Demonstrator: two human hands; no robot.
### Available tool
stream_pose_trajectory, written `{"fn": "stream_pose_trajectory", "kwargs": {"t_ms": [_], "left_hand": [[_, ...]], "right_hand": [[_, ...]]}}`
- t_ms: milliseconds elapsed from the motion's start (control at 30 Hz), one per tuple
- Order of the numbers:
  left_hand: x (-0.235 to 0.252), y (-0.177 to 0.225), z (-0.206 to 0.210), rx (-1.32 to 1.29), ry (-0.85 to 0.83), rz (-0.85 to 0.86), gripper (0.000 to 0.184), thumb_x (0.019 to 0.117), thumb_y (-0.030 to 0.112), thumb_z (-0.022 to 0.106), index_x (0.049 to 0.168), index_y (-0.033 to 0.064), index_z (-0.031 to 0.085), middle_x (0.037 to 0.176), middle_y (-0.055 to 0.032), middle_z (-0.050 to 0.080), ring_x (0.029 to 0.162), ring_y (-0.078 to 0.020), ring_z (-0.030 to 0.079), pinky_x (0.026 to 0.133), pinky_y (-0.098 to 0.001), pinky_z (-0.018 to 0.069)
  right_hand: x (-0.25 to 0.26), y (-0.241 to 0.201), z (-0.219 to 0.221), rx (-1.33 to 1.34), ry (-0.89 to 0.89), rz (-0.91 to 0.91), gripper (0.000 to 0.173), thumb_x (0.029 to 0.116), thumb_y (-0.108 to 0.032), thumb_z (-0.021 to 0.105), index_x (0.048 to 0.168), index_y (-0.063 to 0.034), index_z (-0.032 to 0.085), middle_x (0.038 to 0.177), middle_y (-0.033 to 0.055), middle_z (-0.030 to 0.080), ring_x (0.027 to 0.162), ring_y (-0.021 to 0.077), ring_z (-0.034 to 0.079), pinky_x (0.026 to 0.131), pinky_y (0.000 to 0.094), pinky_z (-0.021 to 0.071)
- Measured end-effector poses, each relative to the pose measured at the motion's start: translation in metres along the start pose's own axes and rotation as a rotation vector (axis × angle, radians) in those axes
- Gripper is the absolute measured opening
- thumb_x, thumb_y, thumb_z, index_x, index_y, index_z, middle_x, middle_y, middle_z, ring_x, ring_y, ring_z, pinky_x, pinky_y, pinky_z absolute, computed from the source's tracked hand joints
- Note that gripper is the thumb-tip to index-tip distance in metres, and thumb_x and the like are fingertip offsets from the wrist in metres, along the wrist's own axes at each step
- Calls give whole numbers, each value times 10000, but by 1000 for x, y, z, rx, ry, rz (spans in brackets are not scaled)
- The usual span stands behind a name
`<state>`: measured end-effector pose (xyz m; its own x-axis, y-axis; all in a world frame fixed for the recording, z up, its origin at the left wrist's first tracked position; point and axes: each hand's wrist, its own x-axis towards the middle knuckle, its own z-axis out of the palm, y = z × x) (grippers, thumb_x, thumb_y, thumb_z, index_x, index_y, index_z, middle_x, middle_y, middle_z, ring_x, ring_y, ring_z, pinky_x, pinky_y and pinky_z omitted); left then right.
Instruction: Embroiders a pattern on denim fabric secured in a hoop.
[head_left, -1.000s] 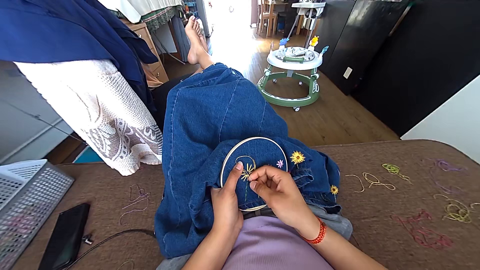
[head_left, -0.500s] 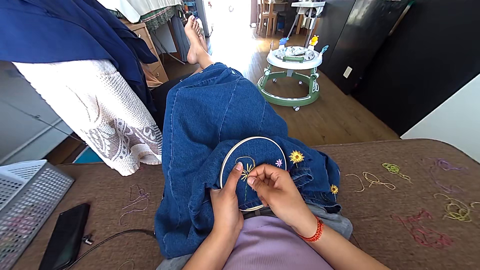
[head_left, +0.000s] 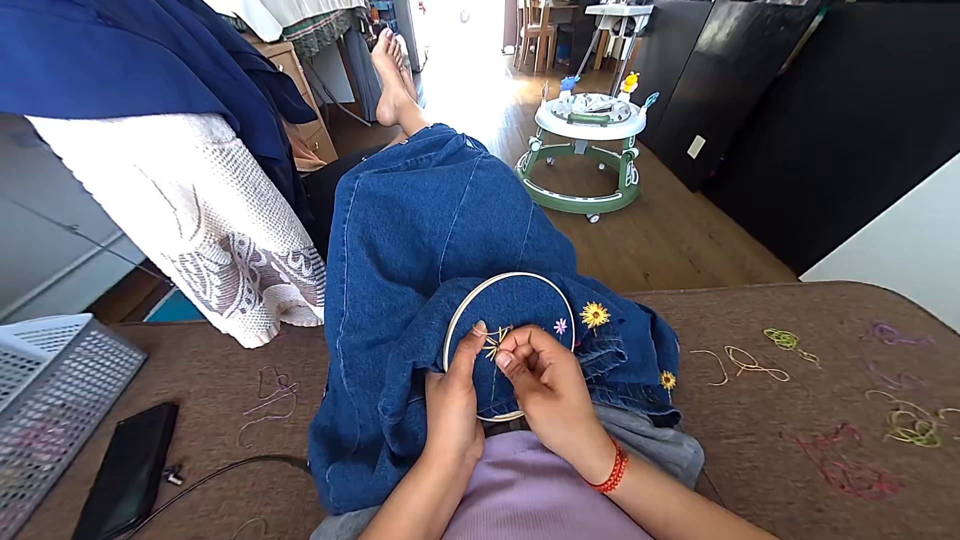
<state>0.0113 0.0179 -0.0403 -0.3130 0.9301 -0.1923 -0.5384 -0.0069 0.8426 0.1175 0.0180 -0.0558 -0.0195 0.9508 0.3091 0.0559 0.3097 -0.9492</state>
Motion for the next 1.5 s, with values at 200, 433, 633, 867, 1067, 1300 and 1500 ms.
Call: {"fn": "stream_pose_trajectory", "kwargs": {"t_ms": [200, 433, 633, 867, 1067, 1300, 1500], "left_hand": [[0, 1, 0, 3, 3, -12, 245, 1018, 224, 624, 1140, 20, 680, 958, -140, 735, 879, -211, 733, 802, -369, 619], [0, 1, 0, -3, 7, -13, 241, 1004, 221, 643, 1127, 18, 684, 952, -142, 736, 873, -213, 732, 800, -373, 618], [-1, 1, 1, -13, 22, -33, 242, 1022, 218, 614, 1118, 8, 688, 937, -151, 734, 855, -217, 734, 780, -368, 620], [-1, 2, 1, -5, 19, -33, 256, 1025, 226, 612, 1138, 5, 673, 929, -152, 732, 841, -219, 735, 768, -369, 624], [-2, 1, 1, -13, 37, -22, 238, 1015, 208, 625, 1125, 2, 670, 915, -147, 733, 825, -212, 737, 758, -367, 627], [-1, 4, 0, 12, 8, -42, 242, 1020, 229, 620, 1119, 19, 688, 938, -144, 732, 861, -212, 730, 785, -365, 617], [-1, 5, -1, 15, -2, -62, 247, 1025, 233, 609, 1131, 23, 687, 959, -144, 732, 887, -219, 727, 807, -372, 612]], "right_hand": [[0, 2, 2, -37, 30, -52, 69, 953, -57, 598, 905, -102, 619, 766, -9, 588, 542, 48, 519, 487, 184, 453], [2, 1, 2, -61, 38, -68, 69, 952, -60, 601, 904, -107, 617, 776, -9, 602, 539, 51, 535, 476, 185, 464], [0, -2, -2, -42, -14, -34, 63, 954, -54, 589, 924, -90, 631, 804, 10, 624, 555, 64, 578, 496, 195, 517], [-1, -2, -3, 9, -18, -22, 61, 959, -53, 590, 959, -75, 647, 785, 15, 631, 560, 77, 595, 502, 209, 529], [2, -1, -1, 2, -14, -17, 61, 967, -49, 589, 943, -75, 639, 804, 24, 631, 555, 80, 587, 492, 208, 524], [2, 1, 2, -30, 22, -33, 79, 952, -29, 585, 931, -87, 634, 827, 25, 623, 552, 79, 576, 490, 209, 522], [3, 0, 3, -45, 37, -32, 85, 953, -28, 587, 921, -92, 633, 817, 21, 623, 532, 78, 561, 472, 207, 505]]}}
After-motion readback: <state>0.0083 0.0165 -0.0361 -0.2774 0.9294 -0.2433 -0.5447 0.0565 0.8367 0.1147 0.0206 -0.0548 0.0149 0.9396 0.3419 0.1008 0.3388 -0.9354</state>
